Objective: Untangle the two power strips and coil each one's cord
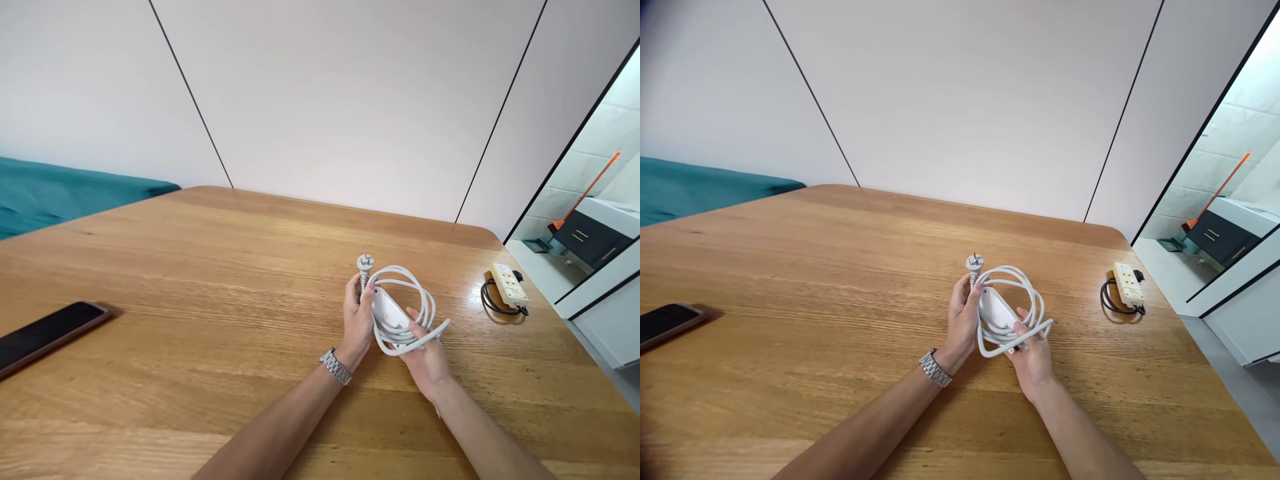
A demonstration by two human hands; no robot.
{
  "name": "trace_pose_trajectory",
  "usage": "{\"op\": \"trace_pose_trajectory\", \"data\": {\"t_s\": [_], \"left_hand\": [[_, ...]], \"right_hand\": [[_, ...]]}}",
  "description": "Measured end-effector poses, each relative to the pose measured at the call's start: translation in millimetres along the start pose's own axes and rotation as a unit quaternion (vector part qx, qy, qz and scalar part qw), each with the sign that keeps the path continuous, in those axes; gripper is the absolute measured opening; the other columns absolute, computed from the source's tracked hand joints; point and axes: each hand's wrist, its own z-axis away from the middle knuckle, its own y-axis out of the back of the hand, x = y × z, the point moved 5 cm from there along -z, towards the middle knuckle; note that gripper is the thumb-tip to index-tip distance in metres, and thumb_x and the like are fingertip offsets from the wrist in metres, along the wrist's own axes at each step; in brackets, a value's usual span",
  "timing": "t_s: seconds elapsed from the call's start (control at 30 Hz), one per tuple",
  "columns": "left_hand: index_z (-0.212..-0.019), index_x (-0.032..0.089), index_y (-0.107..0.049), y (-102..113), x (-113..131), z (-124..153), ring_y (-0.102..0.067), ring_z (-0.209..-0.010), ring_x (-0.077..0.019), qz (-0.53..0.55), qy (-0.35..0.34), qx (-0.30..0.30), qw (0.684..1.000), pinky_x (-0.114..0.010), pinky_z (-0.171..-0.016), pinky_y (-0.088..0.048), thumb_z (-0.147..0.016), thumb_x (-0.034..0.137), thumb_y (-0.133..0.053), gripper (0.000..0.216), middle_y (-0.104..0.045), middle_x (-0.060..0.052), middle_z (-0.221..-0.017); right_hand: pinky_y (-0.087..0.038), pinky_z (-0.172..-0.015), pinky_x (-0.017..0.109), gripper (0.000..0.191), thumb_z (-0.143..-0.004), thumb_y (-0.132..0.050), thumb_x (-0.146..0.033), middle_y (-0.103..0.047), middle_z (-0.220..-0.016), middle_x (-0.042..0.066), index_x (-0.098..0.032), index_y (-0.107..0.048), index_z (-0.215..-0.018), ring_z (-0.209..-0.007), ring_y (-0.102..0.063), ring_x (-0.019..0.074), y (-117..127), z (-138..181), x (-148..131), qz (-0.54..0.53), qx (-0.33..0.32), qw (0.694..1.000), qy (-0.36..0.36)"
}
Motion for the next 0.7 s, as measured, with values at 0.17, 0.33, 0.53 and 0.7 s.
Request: {"op": "trace_pose_trajectory", "data": {"t_s": [0.17,0.33,0.53,0.7], "left_hand": [[-0.112,0.020,-0.053,1,-6,-1,-0.060,-0.095,-0.0187,0.010,0.035,-0.010,0.999,-0.030,-0.084,-0.048,-0.081,0.049,-0.061,0.043,-0.061,-0.006,-0.107],[-0.114,0.021,-0.052,-4,-9,-1,-0.057,-0.105,-0.0196,-0.044,0.027,-0.066,0.996,-0.030,-0.091,-0.045,-0.083,0.047,-0.058,0.041,-0.061,-0.006,-0.113],[-0.102,0.018,-0.054,-3,-21,-14,-0.059,-0.094,-0.0199,-0.085,0.091,-0.173,0.977,-0.031,-0.083,-0.047,-0.078,0.049,-0.063,0.040,-0.064,-0.006,-0.099],[-0.092,0.017,-0.055,5,-29,-23,-0.059,-0.081,-0.0189,-0.150,0.108,-0.189,0.965,-0.031,-0.074,-0.047,-0.074,0.052,-0.066,0.041,-0.063,-0.005,-0.089]], "right_hand": [[-0.053,-0.083,0.046,0.046,-0.054,-0.088,-0.028,-0.074,-0.094,0.003,-0.025,-0.071,-0.096,-0.091,-0.067,0.0245,-1,3,1,-0.006,-0.009,1.000,-0.022],[-0.055,-0.071,0.041,0.034,-0.050,-0.085,-0.024,-0.072,-0.076,0.001,-0.023,-0.069,-0.080,-0.074,-0.066,0.0218,7,-2,-4,0.015,0.038,0.999,0.011],[-0.054,-0.061,0.035,0.029,-0.048,-0.080,-0.020,-0.070,-0.068,-0.001,-0.022,-0.066,-0.074,-0.066,-0.064,0.0194,14,-7,-20,0.056,0.102,0.993,0.027],[-0.052,-0.057,0.033,0.032,-0.045,-0.079,-0.020,-0.069,-0.065,0.000,-0.020,-0.064,-0.073,-0.063,-0.062,0.0186,15,-10,-33,0.103,0.110,0.988,0.021]]}}
